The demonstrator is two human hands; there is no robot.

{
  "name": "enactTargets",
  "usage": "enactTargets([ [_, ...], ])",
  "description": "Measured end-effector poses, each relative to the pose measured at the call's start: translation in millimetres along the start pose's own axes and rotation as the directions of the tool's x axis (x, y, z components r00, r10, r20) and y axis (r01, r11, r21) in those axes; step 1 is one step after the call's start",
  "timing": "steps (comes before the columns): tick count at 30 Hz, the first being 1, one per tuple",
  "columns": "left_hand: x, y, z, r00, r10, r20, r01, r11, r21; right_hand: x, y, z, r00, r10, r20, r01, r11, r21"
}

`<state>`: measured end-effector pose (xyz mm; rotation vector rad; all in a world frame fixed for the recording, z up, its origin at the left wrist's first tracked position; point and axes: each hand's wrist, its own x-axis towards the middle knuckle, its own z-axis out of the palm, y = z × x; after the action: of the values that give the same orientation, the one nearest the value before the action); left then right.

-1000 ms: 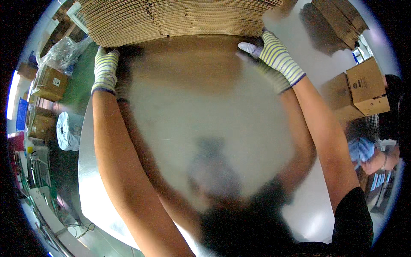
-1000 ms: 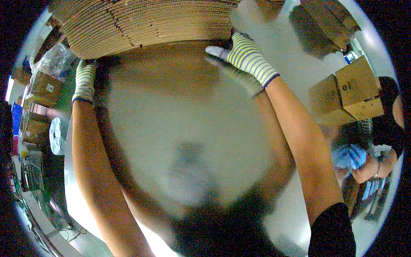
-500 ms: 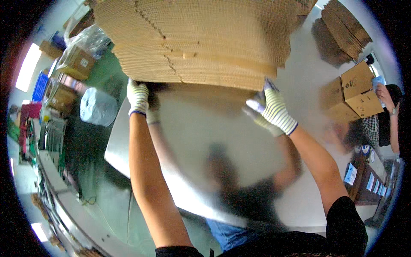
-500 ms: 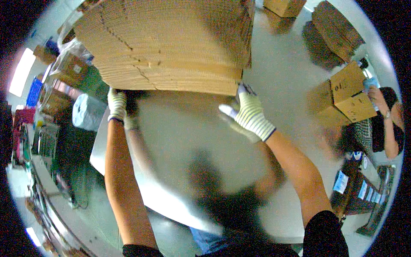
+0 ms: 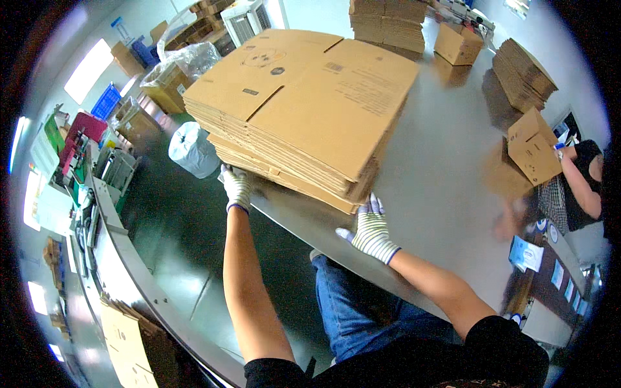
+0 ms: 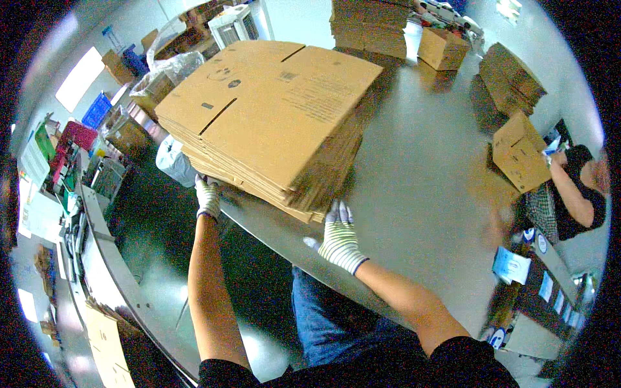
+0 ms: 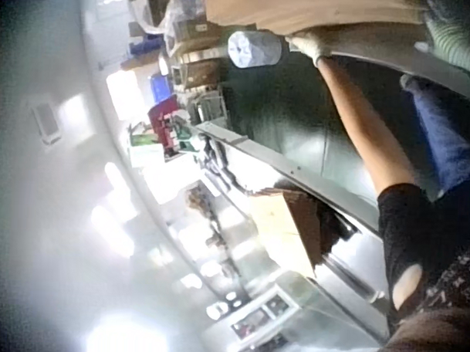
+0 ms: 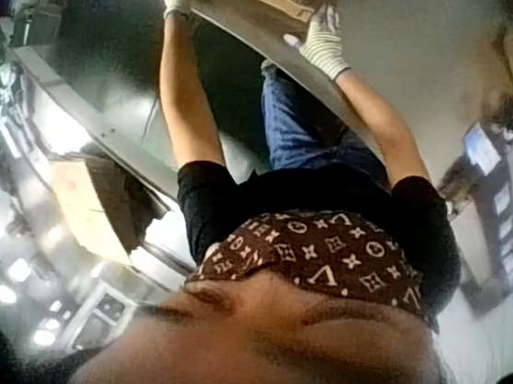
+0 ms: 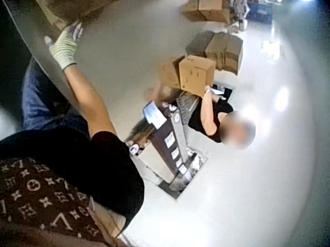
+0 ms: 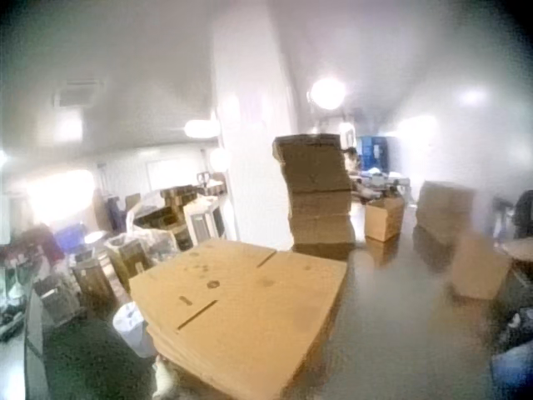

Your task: The person places packaged items into cardboard boxes and assembles new boxes from flat sheets.

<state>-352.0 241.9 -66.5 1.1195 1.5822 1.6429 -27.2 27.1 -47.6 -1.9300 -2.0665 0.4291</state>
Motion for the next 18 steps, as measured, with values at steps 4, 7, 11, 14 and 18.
enactTargets([
  [4, -27, 65, -28, 0.943, 0.332, 0.006, -0.313, 0.882, 0.353, -10, -24, 2, 0.999, -0.048, 0.005, 0.048, 0.999, -0.009],
  [7, -71, 170, -2, 0.846, 0.532, -0.022, -0.508, 0.818, 0.27, -12, 3, 13, 0.99, -0.136, -0.027, 0.135, 0.99, -0.048],
  [11, -147, 307, 19, 0.628, 0.763, 0.15, -0.776, 0.603, 0.185, -28, 20, 4, 0.957, -0.285, 0.058, 0.288, 0.956, -0.061],
  [14, -201, 350, 25, 0.348, 0.719, 0.602, -0.877, 0.024, 0.48, -67, 14, 3, 0.927, -0.364, 0.094, 0.372, 0.925, -0.08],
  [18, -210, 328, 48, 0.555, 0.476, 0.682, -0.74, -0.091, 0.666, -115, 33, -16, 0.913, -0.404, 0.055, 0.404, 0.915, 0.019],
])
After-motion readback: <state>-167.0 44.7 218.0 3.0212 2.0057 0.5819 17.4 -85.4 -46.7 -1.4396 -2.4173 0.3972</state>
